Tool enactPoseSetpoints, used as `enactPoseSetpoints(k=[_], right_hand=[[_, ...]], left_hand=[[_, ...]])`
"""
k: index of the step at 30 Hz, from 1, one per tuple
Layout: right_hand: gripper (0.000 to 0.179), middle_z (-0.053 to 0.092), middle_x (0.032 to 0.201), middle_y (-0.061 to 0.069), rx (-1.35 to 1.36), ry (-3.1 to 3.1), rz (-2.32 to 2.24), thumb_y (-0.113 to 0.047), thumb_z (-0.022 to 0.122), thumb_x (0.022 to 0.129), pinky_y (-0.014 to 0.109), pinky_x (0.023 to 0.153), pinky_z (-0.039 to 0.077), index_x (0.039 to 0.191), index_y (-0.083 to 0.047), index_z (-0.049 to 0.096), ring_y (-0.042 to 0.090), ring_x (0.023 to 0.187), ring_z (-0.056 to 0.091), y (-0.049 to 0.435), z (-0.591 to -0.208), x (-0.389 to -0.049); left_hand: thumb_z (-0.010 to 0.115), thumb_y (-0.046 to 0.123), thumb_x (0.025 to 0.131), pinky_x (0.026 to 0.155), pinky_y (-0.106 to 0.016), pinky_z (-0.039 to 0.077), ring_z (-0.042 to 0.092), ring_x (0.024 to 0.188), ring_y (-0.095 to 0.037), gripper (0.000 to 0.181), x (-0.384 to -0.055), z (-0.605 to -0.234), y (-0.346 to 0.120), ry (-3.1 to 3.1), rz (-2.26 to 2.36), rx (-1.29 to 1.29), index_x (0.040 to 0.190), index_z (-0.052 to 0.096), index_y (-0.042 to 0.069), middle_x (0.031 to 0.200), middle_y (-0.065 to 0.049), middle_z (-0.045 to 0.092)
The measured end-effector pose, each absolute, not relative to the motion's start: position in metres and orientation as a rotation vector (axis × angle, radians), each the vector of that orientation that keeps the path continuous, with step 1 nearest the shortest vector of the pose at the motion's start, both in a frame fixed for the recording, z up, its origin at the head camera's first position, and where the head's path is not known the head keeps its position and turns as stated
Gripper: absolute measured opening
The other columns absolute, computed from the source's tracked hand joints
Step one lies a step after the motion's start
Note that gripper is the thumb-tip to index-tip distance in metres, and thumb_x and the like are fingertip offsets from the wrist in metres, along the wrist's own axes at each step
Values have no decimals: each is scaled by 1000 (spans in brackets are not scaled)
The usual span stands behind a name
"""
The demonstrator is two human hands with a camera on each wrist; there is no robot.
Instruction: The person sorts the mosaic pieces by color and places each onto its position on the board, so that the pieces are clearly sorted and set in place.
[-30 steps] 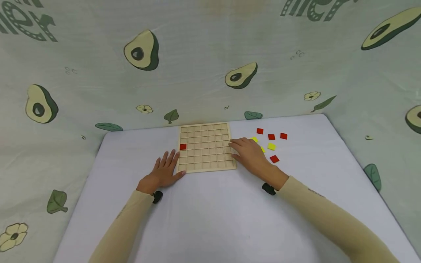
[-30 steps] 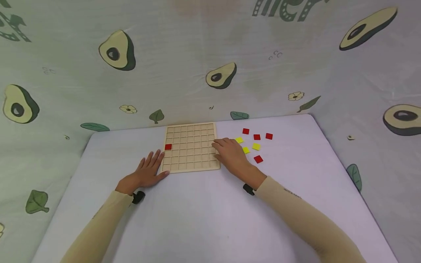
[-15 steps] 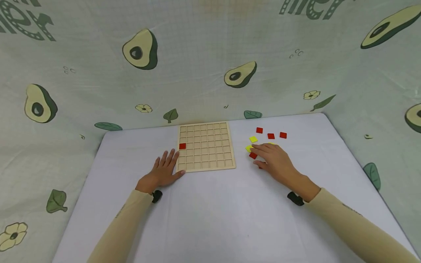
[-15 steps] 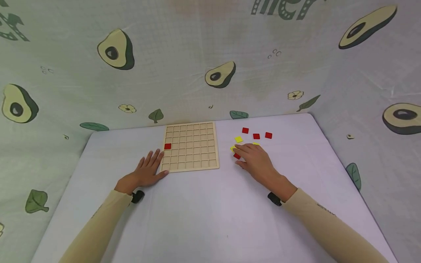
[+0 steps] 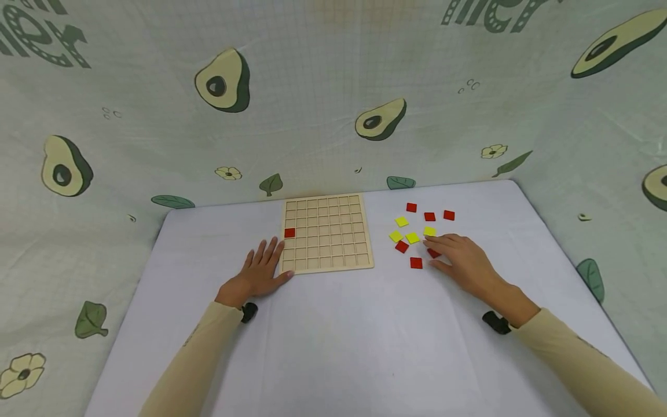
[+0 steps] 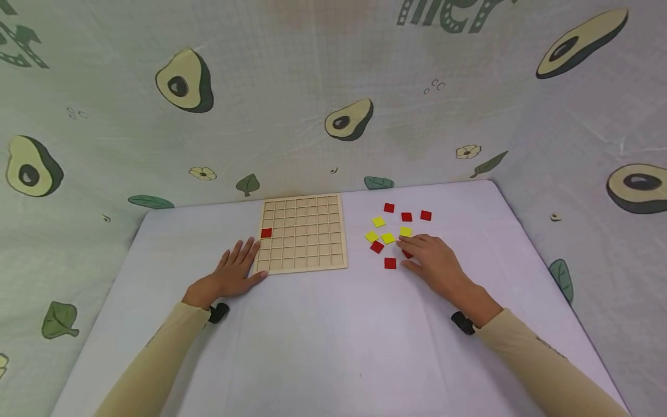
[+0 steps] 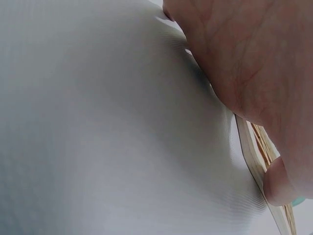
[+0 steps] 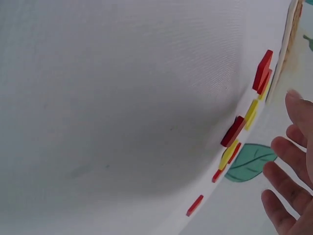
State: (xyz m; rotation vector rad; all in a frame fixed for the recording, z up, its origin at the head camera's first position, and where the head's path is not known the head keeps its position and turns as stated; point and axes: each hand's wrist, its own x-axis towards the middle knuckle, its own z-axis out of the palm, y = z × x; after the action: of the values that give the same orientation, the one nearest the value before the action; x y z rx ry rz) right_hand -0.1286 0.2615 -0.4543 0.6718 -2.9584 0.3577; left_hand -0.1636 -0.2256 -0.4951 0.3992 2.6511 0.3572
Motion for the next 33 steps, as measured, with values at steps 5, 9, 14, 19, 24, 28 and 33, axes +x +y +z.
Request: enactPoseSetpoints(k=[5,9,14,19,24,28,33], right_hand=[[57,73,131,19,689,-2960,351,-11,89,85,60,100,55,138,-1,69,40,119,66,269,-457,-130],[57,73,130,19,708,-2969,342,-11,89,86,60,100,55,138,0,69,41,120,66,274,-459,-132],[56,73,131,19,734,-2982,341,-10,88,86,60,99,56,138,0,69,41,119,66,277,-460,-135],[56,73,131,19,757,-2995,355,-10,88,86,59,98,57,138,1,69,42,119,66,279,-463,-137],[54,74,130,17,769,-3013,361,-10,87,87,57,97,58,138,-1,69,40,117,66,280,-465,-137],[52,75,126,17,776,-3010,374,-10,87,87,56,95,58,136,-1,71,39,115,67,280,-466,-136],[50,77,122,16,785,-2985,375,-8,88,86,54,92,60,133,0,72,37,111,68,280,-467,-136]], left_hand=[[48,57,107,128,-65,-4,-11,162,-44,93,-162,-495,-225,2654,370,401,170,3,6,177,-19,-6],[49,57,107,128,-65,-4,-11,162,-43,93,-161,-494,-225,2654,376,390,170,3,6,177,-19,-7],[48,56,108,128,-65,-4,-11,162,-43,92,-160,-494,-225,2658,369,392,170,3,6,177,-19,-7],[49,56,107,128,-65,-4,-11,162,-43,92,-161,-495,-226,2663,378,397,170,3,6,177,-19,-7],[48,57,107,128,-65,-4,-11,162,-43,93,-162,-497,-226,2671,358,402,170,3,6,177,-19,-7],[48,57,107,128,-65,-4,-11,162,-43,93,-162,-498,-226,2673,356,403,170,3,6,177,-18,-7],[49,57,107,128,-65,-4,-11,162,-43,93,-162,-497,-226,2673,366,398,170,3,6,177,-19,-7]])
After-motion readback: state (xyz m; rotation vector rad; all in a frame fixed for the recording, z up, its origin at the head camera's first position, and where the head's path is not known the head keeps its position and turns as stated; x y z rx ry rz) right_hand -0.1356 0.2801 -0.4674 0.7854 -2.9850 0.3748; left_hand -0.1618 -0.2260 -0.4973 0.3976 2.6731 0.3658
